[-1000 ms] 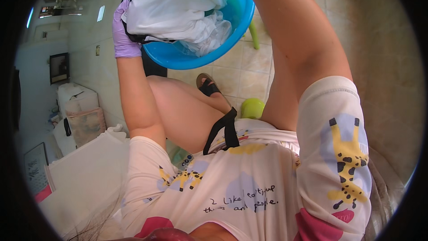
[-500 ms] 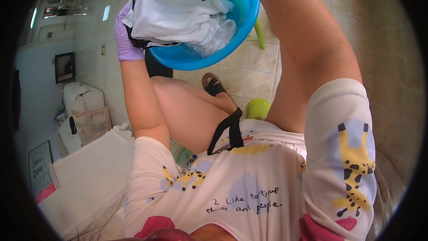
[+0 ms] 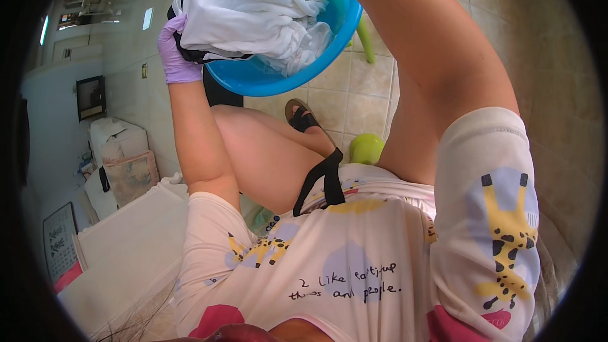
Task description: The person, wearing gloves, cleans white clothes in a blue basin by applying liquid soap from a yellow bottle and scrubbing the fabric by hand.
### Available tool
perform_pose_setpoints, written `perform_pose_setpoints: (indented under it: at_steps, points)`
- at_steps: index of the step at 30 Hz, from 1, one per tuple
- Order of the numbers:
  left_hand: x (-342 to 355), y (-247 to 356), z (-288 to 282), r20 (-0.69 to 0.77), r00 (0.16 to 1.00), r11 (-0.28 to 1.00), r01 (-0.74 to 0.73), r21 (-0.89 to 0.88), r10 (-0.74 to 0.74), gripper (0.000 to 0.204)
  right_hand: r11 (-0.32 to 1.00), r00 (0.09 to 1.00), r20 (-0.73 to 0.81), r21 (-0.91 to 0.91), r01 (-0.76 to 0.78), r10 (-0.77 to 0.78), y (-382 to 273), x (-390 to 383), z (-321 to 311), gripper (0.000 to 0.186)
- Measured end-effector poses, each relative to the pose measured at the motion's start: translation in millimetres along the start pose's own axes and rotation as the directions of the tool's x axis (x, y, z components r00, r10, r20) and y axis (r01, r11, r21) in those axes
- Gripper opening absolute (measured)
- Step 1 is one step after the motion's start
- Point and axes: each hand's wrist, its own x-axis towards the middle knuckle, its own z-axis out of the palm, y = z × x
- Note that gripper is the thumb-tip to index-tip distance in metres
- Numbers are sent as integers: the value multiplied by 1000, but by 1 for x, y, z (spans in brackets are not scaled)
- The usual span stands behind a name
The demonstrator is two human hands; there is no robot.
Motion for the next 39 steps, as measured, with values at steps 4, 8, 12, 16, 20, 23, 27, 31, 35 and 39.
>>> perform_pose_setpoints:
  at_steps: [4,8,12,16,20,23,27,31,35,39]
  points:
    - [11,-7,-2,-71,996,998,-55,25,56,11,978,959,257,193,75,-124,-14,-1,22,38]
    - [5,-11,10,-37,995,995,-90,-31,89,12,953,836,500,293,81,-225,-20,-9,44,36]
    - [15,-6,-25,-43,991,992,-125,17,126,10,989,910,391,111,102,-137,-19,11,72,30]
    - [18,-8,-3,17,998,998,-60,16,59,9,978,990,79,182,99,-115,55,46,71,25]
    - [0,1,-6,78,996,991,-53,121,44,35,933,993,105,350,-82,48,35,49,43,23]
    - [2,4,1,220,975,977,-59,206,12,50,915,998,43,400,-60,47,30,34,14,23]
    - [22,5,-14,202,979,927,-108,360,36,40,901,999,-11,433,-24,32,26,26,4,23]
    - [18,0,8,-1,988,873,-137,468,156,30,891,998,-48,455,-9,34,27,18,-3,22]
    - [15,2,-4,-86,946,718,-176,673,313,26,868,998,-69,496,26,9,15,20,-1,22]
    - [12,5,0,-215,945,805,-77,588,247,25,856,995,-96,517,26,28,17,16,-5,22]
